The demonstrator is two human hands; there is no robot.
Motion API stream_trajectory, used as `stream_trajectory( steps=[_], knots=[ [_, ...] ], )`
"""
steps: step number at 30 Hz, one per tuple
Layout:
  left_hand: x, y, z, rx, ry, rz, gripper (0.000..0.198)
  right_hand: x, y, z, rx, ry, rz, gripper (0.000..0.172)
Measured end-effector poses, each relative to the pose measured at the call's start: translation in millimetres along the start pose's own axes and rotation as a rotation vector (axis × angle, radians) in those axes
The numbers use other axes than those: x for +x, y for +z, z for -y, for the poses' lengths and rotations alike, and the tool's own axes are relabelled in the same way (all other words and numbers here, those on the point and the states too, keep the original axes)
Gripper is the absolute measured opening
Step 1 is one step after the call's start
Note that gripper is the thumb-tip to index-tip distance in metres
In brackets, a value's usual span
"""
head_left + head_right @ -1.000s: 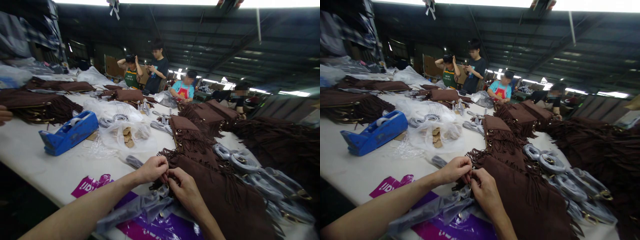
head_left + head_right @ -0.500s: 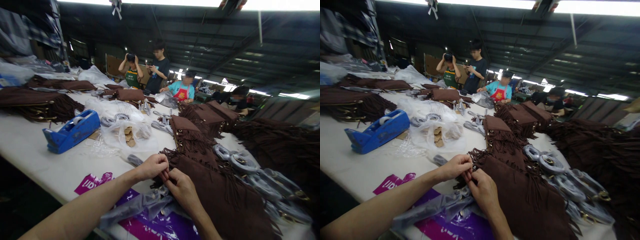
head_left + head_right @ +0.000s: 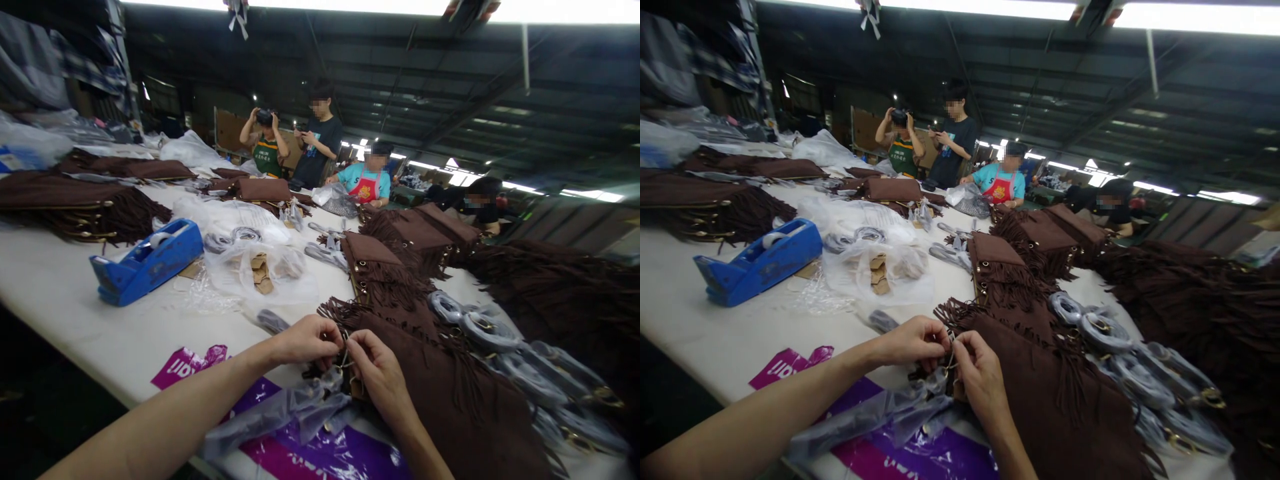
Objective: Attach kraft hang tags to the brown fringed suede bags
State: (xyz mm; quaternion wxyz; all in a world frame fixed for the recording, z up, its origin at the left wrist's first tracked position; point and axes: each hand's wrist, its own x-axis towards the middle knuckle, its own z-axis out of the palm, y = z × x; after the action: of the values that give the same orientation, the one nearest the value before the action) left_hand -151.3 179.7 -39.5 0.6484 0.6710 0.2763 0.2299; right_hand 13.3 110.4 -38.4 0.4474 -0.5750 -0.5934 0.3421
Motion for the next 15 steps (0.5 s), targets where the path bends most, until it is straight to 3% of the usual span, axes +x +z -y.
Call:
stream_trajectory(
  steps=[5, 11, 15],
  knots=[
    [3, 11.3, 9, 0.104, 0.054, 0.011, 0.007, 1, 1, -1, 0.035, 0.034, -0.007, 0.033],
    [5, 14.9, 12, 0.138, 0.052, -0.035, 0.014, 1, 1, -3, 0.07, 0.032, -0.002, 0.035],
    [5, 16.1, 11, 0.316, 0.158, -0.135, 0.01, 1, 1, -5, 0.082, 0.015, 0.006, 0.035]
  ],
)
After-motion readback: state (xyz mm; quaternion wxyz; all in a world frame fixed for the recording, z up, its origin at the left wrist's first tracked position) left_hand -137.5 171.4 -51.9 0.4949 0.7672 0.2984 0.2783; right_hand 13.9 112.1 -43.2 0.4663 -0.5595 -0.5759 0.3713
